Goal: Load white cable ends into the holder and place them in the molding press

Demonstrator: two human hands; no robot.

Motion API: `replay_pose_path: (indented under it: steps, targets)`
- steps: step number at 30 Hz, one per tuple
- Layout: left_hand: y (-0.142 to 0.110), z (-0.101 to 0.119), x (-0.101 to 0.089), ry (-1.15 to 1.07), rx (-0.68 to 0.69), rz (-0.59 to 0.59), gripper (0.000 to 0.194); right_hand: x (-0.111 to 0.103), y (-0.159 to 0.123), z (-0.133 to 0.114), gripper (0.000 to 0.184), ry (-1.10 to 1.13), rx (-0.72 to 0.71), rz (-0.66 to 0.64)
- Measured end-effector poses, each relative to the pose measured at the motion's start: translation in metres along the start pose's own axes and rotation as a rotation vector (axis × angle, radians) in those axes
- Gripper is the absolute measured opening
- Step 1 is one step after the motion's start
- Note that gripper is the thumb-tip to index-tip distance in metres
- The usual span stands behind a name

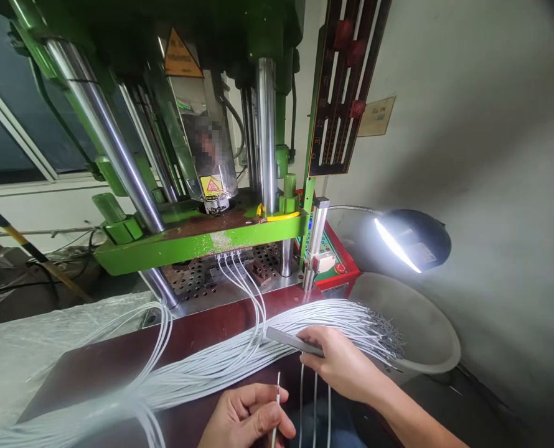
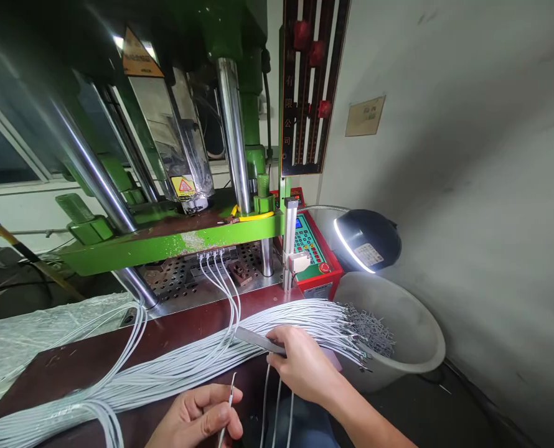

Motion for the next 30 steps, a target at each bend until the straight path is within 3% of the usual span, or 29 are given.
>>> replay_pose_path:
  steps: [3, 5, 8, 10, 12, 17, 23, 30]
  targets:
    - [0.003, 0.006, 0.000, 0.128, 0.030, 0.047, 0.049, 0.005, -0.002, -0.006, 0.020, 0.175, -0.061, -0.212]
    - [0.006, 0.006, -0.001, 0.137, 0.060, 0.038, 0.043, 0.005, -0.004, -0.010, 0.024, 0.217, -0.095, -0.230]
    - [0.011, 0.002, -0.002, -0.051, 0.086, -0.020, 0.033, 0.003, -0.006, -0.013, 0.028, 0.224, -0.103, -0.175]
    - [0.013, -0.001, -0.002, -0.132, 0.091, -0.046, 0.030, 0.006, -0.005, -0.014, 0.032, 0.362, -0.117, -0.263]
    - [0.014, -0.002, -0.003, -0.054, 0.101, -0.027, 0.035, 0.009, -0.004, -0.014, 0.037, 0.477, -0.132, -0.335]
    - [0.015, -0.001, -0.005, 0.333, 0.098, 0.177, 0.042, 0.013, -0.001, -0.011, 0.044, 0.441, -0.120, -0.279]
    - [0.024, -0.005, -0.004, 0.181, 0.106, 0.131, 0.044, 0.015, -0.002, -0.014, 0.048, 0.443, -0.121, -0.293]
    - [0.027, -0.003, -0.007, 0.246, 0.104, 0.184, 0.044, 0.006, -0.003, -0.030, 0.044, 0.363, -0.208, -0.255]
Point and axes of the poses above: each hand's wrist, its own y-axis towards the middle knuckle, its own x-axis out of the palm, z = x × y, the point moved 3 cm from there along y, towards the middle knuckle, and after that the axes turned 15 degrees about -z, right-handed, at the moved point
